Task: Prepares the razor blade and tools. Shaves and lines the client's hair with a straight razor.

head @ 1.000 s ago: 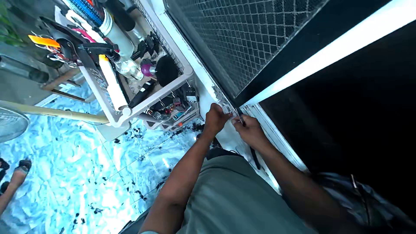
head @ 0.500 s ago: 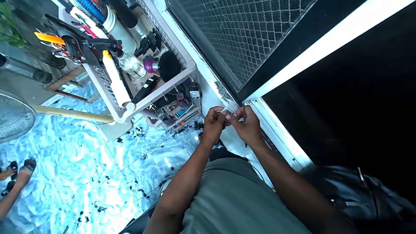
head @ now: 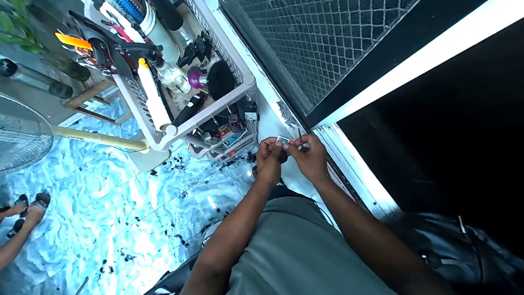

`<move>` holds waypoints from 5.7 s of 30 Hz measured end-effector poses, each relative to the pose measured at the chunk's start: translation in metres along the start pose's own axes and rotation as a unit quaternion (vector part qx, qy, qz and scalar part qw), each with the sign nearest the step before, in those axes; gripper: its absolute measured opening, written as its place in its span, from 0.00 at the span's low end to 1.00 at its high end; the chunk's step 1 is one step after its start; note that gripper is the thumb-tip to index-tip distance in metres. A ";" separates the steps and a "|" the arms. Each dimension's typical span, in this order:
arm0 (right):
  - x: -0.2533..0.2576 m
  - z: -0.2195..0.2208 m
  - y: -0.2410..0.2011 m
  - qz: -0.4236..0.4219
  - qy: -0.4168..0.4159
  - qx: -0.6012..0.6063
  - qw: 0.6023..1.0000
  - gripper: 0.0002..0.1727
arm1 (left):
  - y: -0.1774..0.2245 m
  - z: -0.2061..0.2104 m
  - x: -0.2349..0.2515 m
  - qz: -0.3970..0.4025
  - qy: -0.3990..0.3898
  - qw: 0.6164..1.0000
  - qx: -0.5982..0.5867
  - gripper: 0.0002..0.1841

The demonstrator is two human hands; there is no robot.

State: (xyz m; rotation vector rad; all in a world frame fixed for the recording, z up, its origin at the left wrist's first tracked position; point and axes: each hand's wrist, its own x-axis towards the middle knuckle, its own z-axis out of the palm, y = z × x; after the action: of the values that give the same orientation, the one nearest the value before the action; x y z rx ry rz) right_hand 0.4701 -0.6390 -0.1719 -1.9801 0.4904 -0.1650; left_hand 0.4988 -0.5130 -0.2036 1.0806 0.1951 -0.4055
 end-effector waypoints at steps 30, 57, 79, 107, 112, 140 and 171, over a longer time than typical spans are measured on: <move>-0.007 0.001 0.006 0.056 0.053 0.113 0.991 0.09 | -0.010 0.004 0.029 -0.133 0.056 0.979 -0.144 0.11; 0.016 0.020 -0.043 -0.051 -0.367 0.045 0.928 0.11 | 0.066 -0.064 -0.054 0.001 -0.014 0.992 0.122 0.12; -0.244 0.097 -0.083 0.125 -0.913 0.042 0.387 0.09 | -0.028 -0.097 -0.423 0.288 0.248 0.915 -0.135 0.08; -0.329 0.076 -0.082 0.102 -0.923 0.052 0.367 0.05 | -0.052 -0.095 -0.513 0.317 0.301 0.890 -0.132 0.09; -0.318 0.079 -0.081 0.086 -0.905 -0.005 0.417 0.08 | -0.055 -0.109 -0.493 0.270 0.285 0.914 -0.105 0.10; -0.242 0.067 -0.096 0.096 -0.792 0.070 0.599 0.09 | -0.006 -0.114 -0.403 0.243 0.219 0.938 -0.117 0.05; 0.012 -0.025 0.001 0.095 0.003 0.038 0.995 0.05 | -0.057 -0.117 -0.379 0.266 0.538 0.800 -0.016 0.05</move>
State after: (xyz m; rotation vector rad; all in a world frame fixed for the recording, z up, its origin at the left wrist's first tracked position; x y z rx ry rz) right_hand 0.4724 -0.6649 -0.1627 -1.8466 0.6645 -0.0690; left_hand 0.1349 -0.3476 -0.1720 1.1743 0.8745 0.7742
